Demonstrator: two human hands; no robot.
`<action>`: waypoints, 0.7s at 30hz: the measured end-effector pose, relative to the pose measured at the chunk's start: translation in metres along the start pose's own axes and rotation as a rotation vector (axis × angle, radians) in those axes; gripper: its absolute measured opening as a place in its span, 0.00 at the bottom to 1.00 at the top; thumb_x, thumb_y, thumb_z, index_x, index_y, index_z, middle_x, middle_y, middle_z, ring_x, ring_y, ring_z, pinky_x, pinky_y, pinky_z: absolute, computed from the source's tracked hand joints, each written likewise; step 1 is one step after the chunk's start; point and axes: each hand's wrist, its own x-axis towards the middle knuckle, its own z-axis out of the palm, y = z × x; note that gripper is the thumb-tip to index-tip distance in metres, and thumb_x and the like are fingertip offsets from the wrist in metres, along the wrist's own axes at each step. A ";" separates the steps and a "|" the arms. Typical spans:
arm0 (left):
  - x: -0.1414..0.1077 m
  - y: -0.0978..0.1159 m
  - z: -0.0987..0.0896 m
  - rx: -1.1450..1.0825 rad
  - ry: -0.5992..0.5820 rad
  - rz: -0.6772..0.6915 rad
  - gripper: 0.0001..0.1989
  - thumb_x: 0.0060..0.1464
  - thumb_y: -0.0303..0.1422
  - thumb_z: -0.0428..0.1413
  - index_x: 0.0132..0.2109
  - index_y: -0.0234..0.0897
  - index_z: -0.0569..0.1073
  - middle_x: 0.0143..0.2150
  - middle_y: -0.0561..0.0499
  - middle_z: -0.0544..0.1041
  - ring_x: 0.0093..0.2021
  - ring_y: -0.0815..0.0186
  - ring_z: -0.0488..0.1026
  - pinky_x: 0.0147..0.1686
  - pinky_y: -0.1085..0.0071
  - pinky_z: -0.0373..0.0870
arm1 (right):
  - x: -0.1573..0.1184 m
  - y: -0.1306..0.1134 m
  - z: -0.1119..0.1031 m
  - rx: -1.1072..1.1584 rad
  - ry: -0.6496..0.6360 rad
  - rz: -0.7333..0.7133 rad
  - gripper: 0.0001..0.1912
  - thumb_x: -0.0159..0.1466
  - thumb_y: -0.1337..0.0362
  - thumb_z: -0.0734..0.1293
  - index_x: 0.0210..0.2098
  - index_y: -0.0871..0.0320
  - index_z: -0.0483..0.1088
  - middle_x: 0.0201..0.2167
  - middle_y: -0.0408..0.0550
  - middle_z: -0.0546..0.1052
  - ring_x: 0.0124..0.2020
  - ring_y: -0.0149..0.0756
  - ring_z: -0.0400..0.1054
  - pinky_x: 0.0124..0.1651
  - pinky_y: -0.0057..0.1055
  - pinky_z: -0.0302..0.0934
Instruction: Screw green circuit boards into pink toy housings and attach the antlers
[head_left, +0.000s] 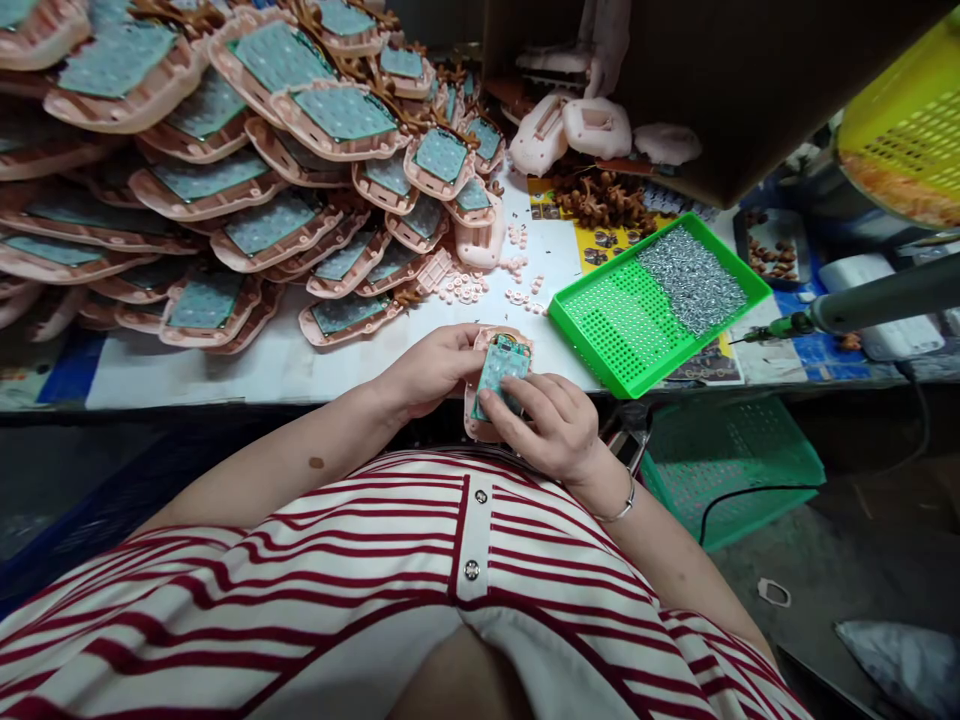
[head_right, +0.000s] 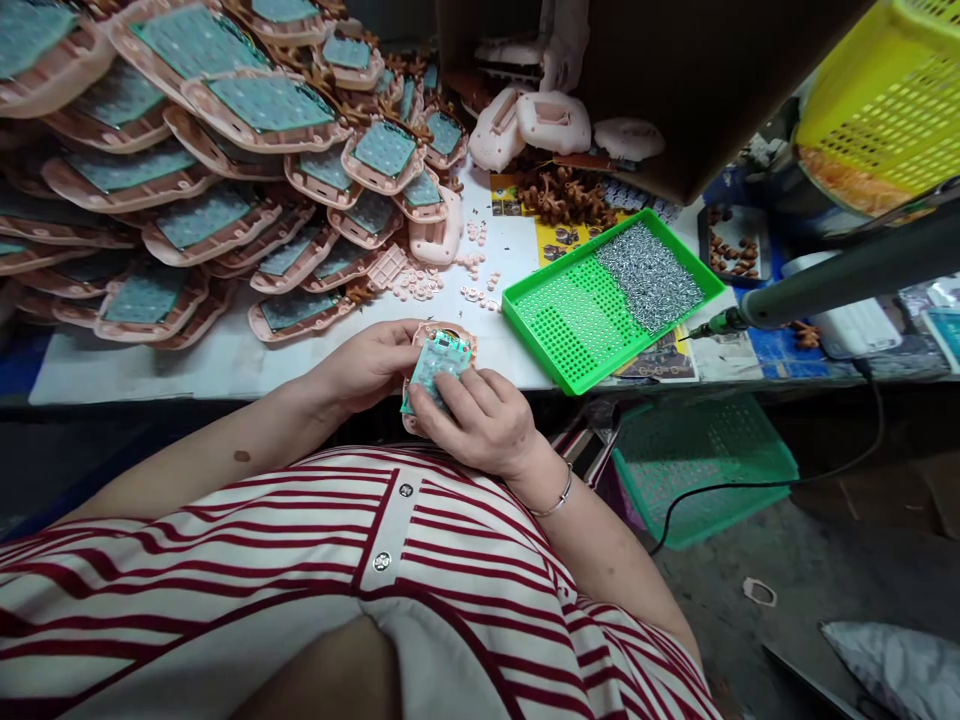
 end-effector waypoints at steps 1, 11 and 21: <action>0.000 0.000 0.000 -0.007 0.003 0.015 0.20 0.42 0.32 0.69 0.44 0.31 0.81 0.36 0.48 0.81 0.32 0.68 0.74 0.33 0.75 0.69 | -0.001 0.000 0.000 -0.004 0.005 0.008 0.08 0.65 0.57 0.70 0.39 0.54 0.78 0.33 0.47 0.81 0.35 0.34 0.72 0.40 0.31 0.69; -0.001 -0.002 0.000 0.000 -0.002 0.056 0.18 0.45 0.32 0.67 0.45 0.32 0.81 0.38 0.48 0.82 0.33 0.69 0.76 0.36 0.74 0.71 | -0.004 -0.001 -0.002 -0.004 -0.022 0.029 0.08 0.67 0.59 0.67 0.41 0.53 0.78 0.34 0.47 0.81 0.37 0.34 0.72 0.40 0.32 0.67; 0.000 -0.004 -0.001 0.023 -0.015 0.120 0.17 0.47 0.33 0.67 0.46 0.33 0.80 0.40 0.47 0.83 0.38 0.66 0.78 0.41 0.72 0.73 | -0.005 -0.004 0.001 0.015 0.003 0.012 0.06 0.64 0.65 0.69 0.41 0.55 0.78 0.35 0.49 0.79 0.38 0.36 0.69 0.40 0.33 0.66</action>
